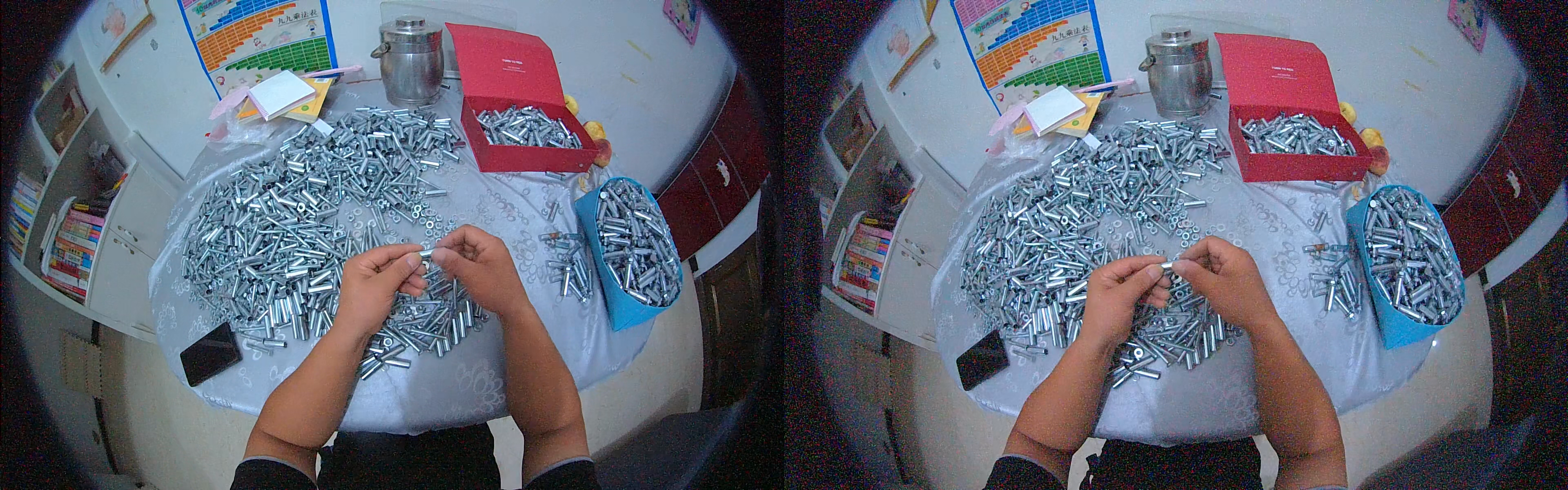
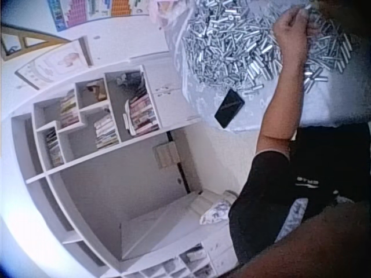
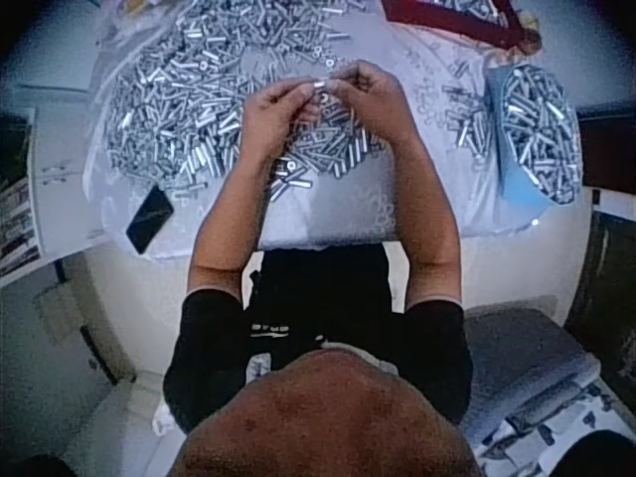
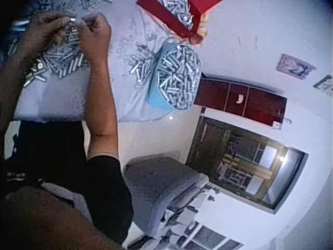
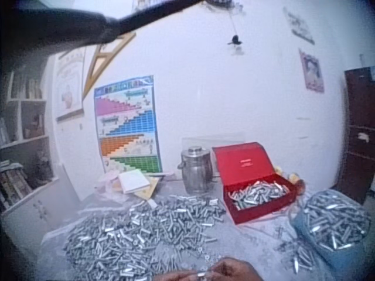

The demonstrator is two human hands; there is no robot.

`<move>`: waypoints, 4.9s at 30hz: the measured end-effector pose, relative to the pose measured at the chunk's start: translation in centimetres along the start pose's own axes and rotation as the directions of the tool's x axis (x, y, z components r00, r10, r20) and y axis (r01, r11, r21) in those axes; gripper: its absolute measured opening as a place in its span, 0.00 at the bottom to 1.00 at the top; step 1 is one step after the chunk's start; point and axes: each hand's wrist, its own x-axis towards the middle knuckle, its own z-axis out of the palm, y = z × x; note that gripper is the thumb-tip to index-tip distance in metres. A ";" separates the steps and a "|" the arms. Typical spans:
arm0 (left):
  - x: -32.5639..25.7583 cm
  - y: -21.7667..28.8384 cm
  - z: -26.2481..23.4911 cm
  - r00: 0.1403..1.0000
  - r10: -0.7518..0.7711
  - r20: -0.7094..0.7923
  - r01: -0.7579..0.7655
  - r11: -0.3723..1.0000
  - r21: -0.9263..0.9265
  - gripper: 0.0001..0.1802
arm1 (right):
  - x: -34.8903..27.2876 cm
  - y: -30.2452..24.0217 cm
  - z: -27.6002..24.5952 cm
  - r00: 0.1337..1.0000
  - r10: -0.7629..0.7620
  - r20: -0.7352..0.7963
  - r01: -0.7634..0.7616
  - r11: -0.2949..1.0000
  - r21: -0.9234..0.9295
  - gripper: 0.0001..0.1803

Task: The person repeatedly picks up small metal sleeves and washers from a large pile on a table, threads the washers onto the sleeves, and places the assembled units into a blue container. The process is continuous and repetitive, with the person handling one fastener at a time.

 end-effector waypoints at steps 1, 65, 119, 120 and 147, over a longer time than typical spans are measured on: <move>0.0 0.1 0.0 1.000 0.005 0.004 -0.005 1.000 0.001 0.12 | 0.0 0.0 -0.2 1.000 0.010 0.001 -0.010 1.000 -0.027 0.08; -0.4 -1.5 1.5 0.986 0.169 0.016 -0.170 0.982 0.086 0.14 | -4.8 0.4 -1.8 0.929 0.232 -0.289 0.193 0.361 0.912 0.19; 1.7 0.6 -3.1 0.753 0.603 0.264 -0.459 0.193 0.867 0.08 | 2.2 2.6 1.1 0.954 -0.145 -0.263 0.138 0.989 -0.045 0.13; 1.5 0.7 -3.0 0.844 0.515 0.150 -0.418 0.456 0.785 0.08 | 2.0 2.0 1.3 0.952 -0.124 -0.278 0.151 0.985 0.079 0.13; 0.7 0.8 -2.4 0.997 0.058 -0.047 -0.059 0.998 -0.003 0.08 | -0.1 -0.3 3.3 0.975 -0.189 -0.120 0.177 0.978 -0.106 0.07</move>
